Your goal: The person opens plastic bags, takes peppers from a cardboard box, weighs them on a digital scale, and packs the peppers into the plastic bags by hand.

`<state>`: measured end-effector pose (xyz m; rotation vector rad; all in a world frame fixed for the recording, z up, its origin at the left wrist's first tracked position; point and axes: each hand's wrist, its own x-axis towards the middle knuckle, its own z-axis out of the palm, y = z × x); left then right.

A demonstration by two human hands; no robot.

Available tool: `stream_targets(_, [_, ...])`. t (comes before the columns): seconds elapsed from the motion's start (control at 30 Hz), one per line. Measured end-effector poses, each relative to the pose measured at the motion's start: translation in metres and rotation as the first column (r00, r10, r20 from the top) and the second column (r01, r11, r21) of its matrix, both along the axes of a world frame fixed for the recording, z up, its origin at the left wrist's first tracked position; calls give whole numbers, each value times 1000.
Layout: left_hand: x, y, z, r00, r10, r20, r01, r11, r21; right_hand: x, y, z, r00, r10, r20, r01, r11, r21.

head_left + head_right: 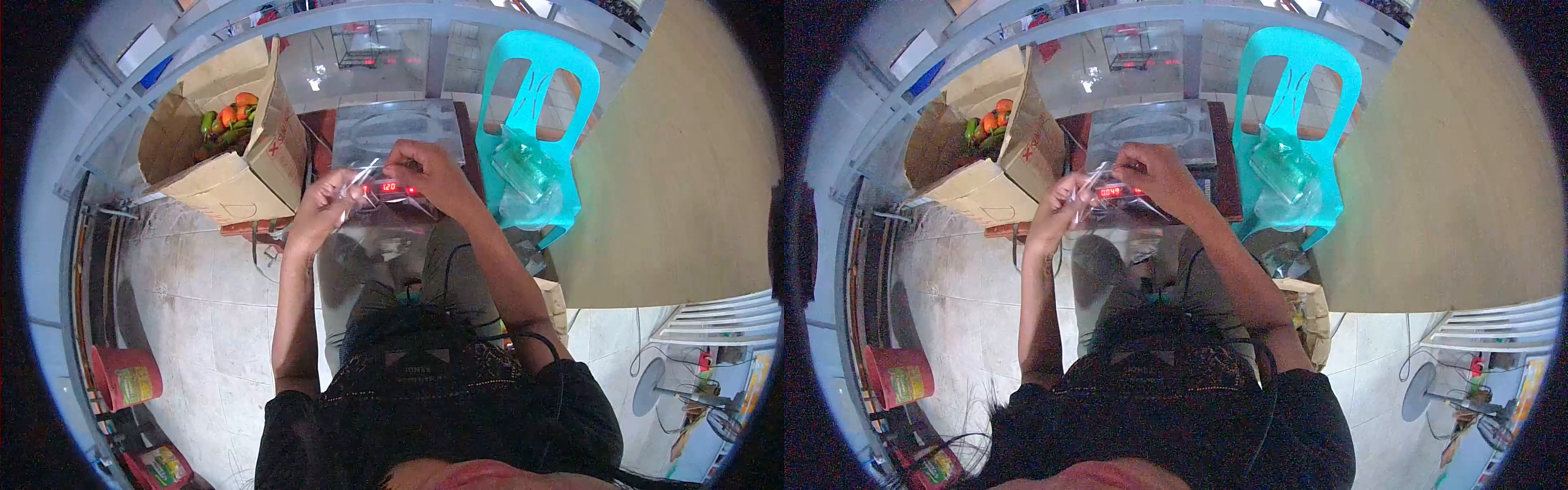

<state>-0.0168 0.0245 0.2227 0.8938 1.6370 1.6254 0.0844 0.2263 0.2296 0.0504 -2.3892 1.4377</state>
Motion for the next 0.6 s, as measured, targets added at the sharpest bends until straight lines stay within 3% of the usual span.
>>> stream_targets(0.07, [4, 4, -4, 974, 224, 36, -227, 968, 107, 2, -1, -7, 999, -25, -20, 24, 1000, -20])
stream_targets(0.2, [-4, 9, -11, 930, 346, -120, -312, 920, 235, 8, 1, -8, 1000, 5, 9, -5, 999, -49])
stream_targets(0.33, [-1, 15, -11, 918, 380, -112, -340, 901, 269, 9, 3, -12, 1000, 1, 7, -1, 1000, -30])
stream_targets(0.43, [0, 19, -16, 905, 406, -126, -366, 895, 255, 8, -2, -15, 995, -37, -91, 32, 998, -61])
stream_targets(0.6, [7, 25, -16, 875, 466, -132, -418, 864, 281, 9, -2, -16, 994, -82, -70, 76, 993, -87])
